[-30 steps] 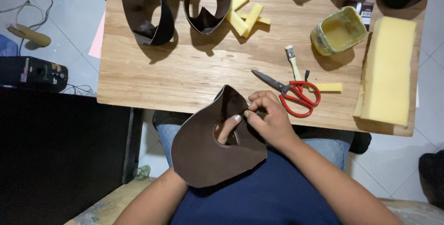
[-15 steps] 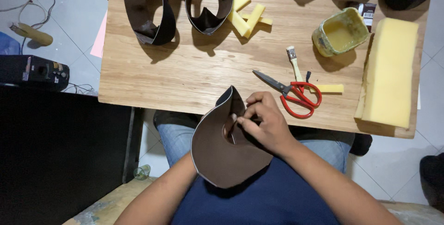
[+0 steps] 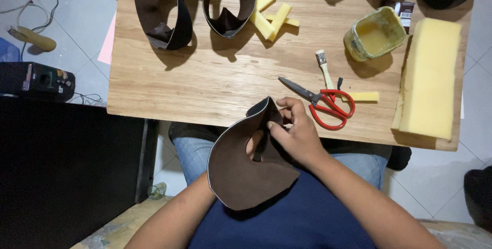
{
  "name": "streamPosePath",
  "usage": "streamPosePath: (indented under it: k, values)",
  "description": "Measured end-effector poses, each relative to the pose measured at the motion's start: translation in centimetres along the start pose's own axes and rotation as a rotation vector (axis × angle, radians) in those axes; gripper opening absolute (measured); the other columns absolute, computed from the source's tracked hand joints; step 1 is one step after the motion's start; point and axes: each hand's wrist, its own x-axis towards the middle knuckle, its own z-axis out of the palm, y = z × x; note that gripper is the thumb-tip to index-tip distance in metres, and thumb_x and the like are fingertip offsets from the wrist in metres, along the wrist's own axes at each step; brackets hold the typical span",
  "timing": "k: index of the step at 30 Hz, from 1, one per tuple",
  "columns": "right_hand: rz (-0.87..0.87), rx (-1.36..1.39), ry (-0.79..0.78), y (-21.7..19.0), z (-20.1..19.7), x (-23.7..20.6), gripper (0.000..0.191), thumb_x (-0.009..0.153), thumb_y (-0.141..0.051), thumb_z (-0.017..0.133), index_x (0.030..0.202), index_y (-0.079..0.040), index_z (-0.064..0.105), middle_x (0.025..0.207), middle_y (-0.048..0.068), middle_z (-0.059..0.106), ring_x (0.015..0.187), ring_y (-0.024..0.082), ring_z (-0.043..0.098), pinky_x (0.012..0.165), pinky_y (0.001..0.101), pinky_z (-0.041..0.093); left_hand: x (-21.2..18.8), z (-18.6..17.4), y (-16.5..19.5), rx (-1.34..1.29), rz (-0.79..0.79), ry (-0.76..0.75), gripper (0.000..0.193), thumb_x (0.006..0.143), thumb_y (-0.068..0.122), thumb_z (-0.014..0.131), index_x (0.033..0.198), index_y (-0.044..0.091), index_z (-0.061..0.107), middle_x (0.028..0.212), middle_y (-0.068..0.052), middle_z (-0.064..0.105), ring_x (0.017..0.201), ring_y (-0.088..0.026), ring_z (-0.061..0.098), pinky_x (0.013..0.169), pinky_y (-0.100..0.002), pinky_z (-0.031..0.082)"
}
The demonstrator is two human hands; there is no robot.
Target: The person applies adhesive to the inner edges of a brown shoe upper using a brush, then inserts a small yellow foam piece into the opening. They press the edges together to bond the foam and upper, then trim excess foam with scissors. The process is repeated for another shoe upper.
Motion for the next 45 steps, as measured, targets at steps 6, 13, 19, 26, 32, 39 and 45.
streamPosePath:
  k: [6,13,19,26,32,39,45]
  values:
    - [0.002,0.208,-0.01,0.9,0.0,0.4,0.042,0.094,-0.001,0.065,0.131,-0.001,0.045,0.108,0.008,0.07,0.102,0.013,0.068,0.089,0.0266,0.054,-0.2,1.8,-2.4,-0.459,-0.446,-0.037,0.032,0.096,0.013,0.067,0.124,-0.001,0.065,0.103,-0.019,0.067,0.092,-0.028,0.059,0.081,-0.038,0.055]
    - [0.377,0.507,-0.051,4.6,-0.5,1.1,0.031,0.1,-0.007,0.061,0.13,0.0,0.058,0.103,0.004,0.067,0.092,0.011,0.061,0.081,0.0259,0.05,0.9,0.9,-1.7,-0.305,-0.13,0.273,0.032,0.094,0.007,0.065,0.124,-0.001,0.06,0.116,-0.013,0.065,0.106,-0.022,0.063,0.093,-0.036,0.052]
    - [0.364,0.475,-0.071,4.8,-0.4,1.2,0.034,0.094,-0.005,0.063,0.127,-0.001,0.057,0.104,0.006,0.072,0.092,0.01,0.066,0.082,0.0256,0.054,1.8,0.9,-1.1,-0.456,-0.54,0.307,0.02,0.094,0.015,0.071,0.102,-0.001,0.063,0.09,-0.011,0.063,0.08,-0.017,0.058,0.07,-0.032,0.048]
    - [0.37,0.421,-0.153,4.6,0.0,1.8,0.039,0.092,-0.004,0.065,0.13,-0.001,0.055,0.102,0.007,0.076,0.091,0.011,0.07,0.081,0.0268,0.057,3.1,2.4,-2.9,-0.528,-0.587,0.254,0.028,0.085,0.027,0.082,0.095,0.006,0.066,0.082,0.003,0.063,0.073,-0.004,0.053,0.065,-0.021,0.047]
    - [0.426,0.362,-0.178,5.0,-0.1,1.9,0.041,0.091,-0.006,0.066,0.13,-0.001,0.054,0.102,0.007,0.076,0.092,0.011,0.07,0.082,0.0279,0.058,2.6,2.8,-4.0,-0.487,-0.553,0.23,0.02,0.091,0.024,0.076,0.094,0.005,0.069,0.082,0.001,0.065,0.074,-0.006,0.056,0.068,-0.023,0.048]
    - [0.331,0.231,-0.163,4.4,0.4,2.0,0.046,0.089,-0.011,0.072,0.13,0.0,0.056,0.105,0.007,0.072,0.092,0.012,0.068,0.085,0.0275,0.056,2.2,2.2,-4.1,-0.427,-0.533,0.178,0.012,0.092,0.017,0.07,0.092,0.005,0.067,0.081,0.001,0.066,0.072,-0.006,0.057,0.066,-0.024,0.048]
    - [0.155,-0.053,-0.104,4.6,1.2,2.2,0.037,0.087,-0.01,0.071,0.122,-0.001,0.063,0.097,0.009,0.076,0.088,0.013,0.073,0.08,0.0274,0.058,2.3,2.2,-4.4,-0.482,-0.56,0.134,0.015,0.097,0.017,0.066,0.089,0.005,0.063,0.078,0.001,0.061,0.071,-0.005,0.054,0.066,-0.024,0.048]
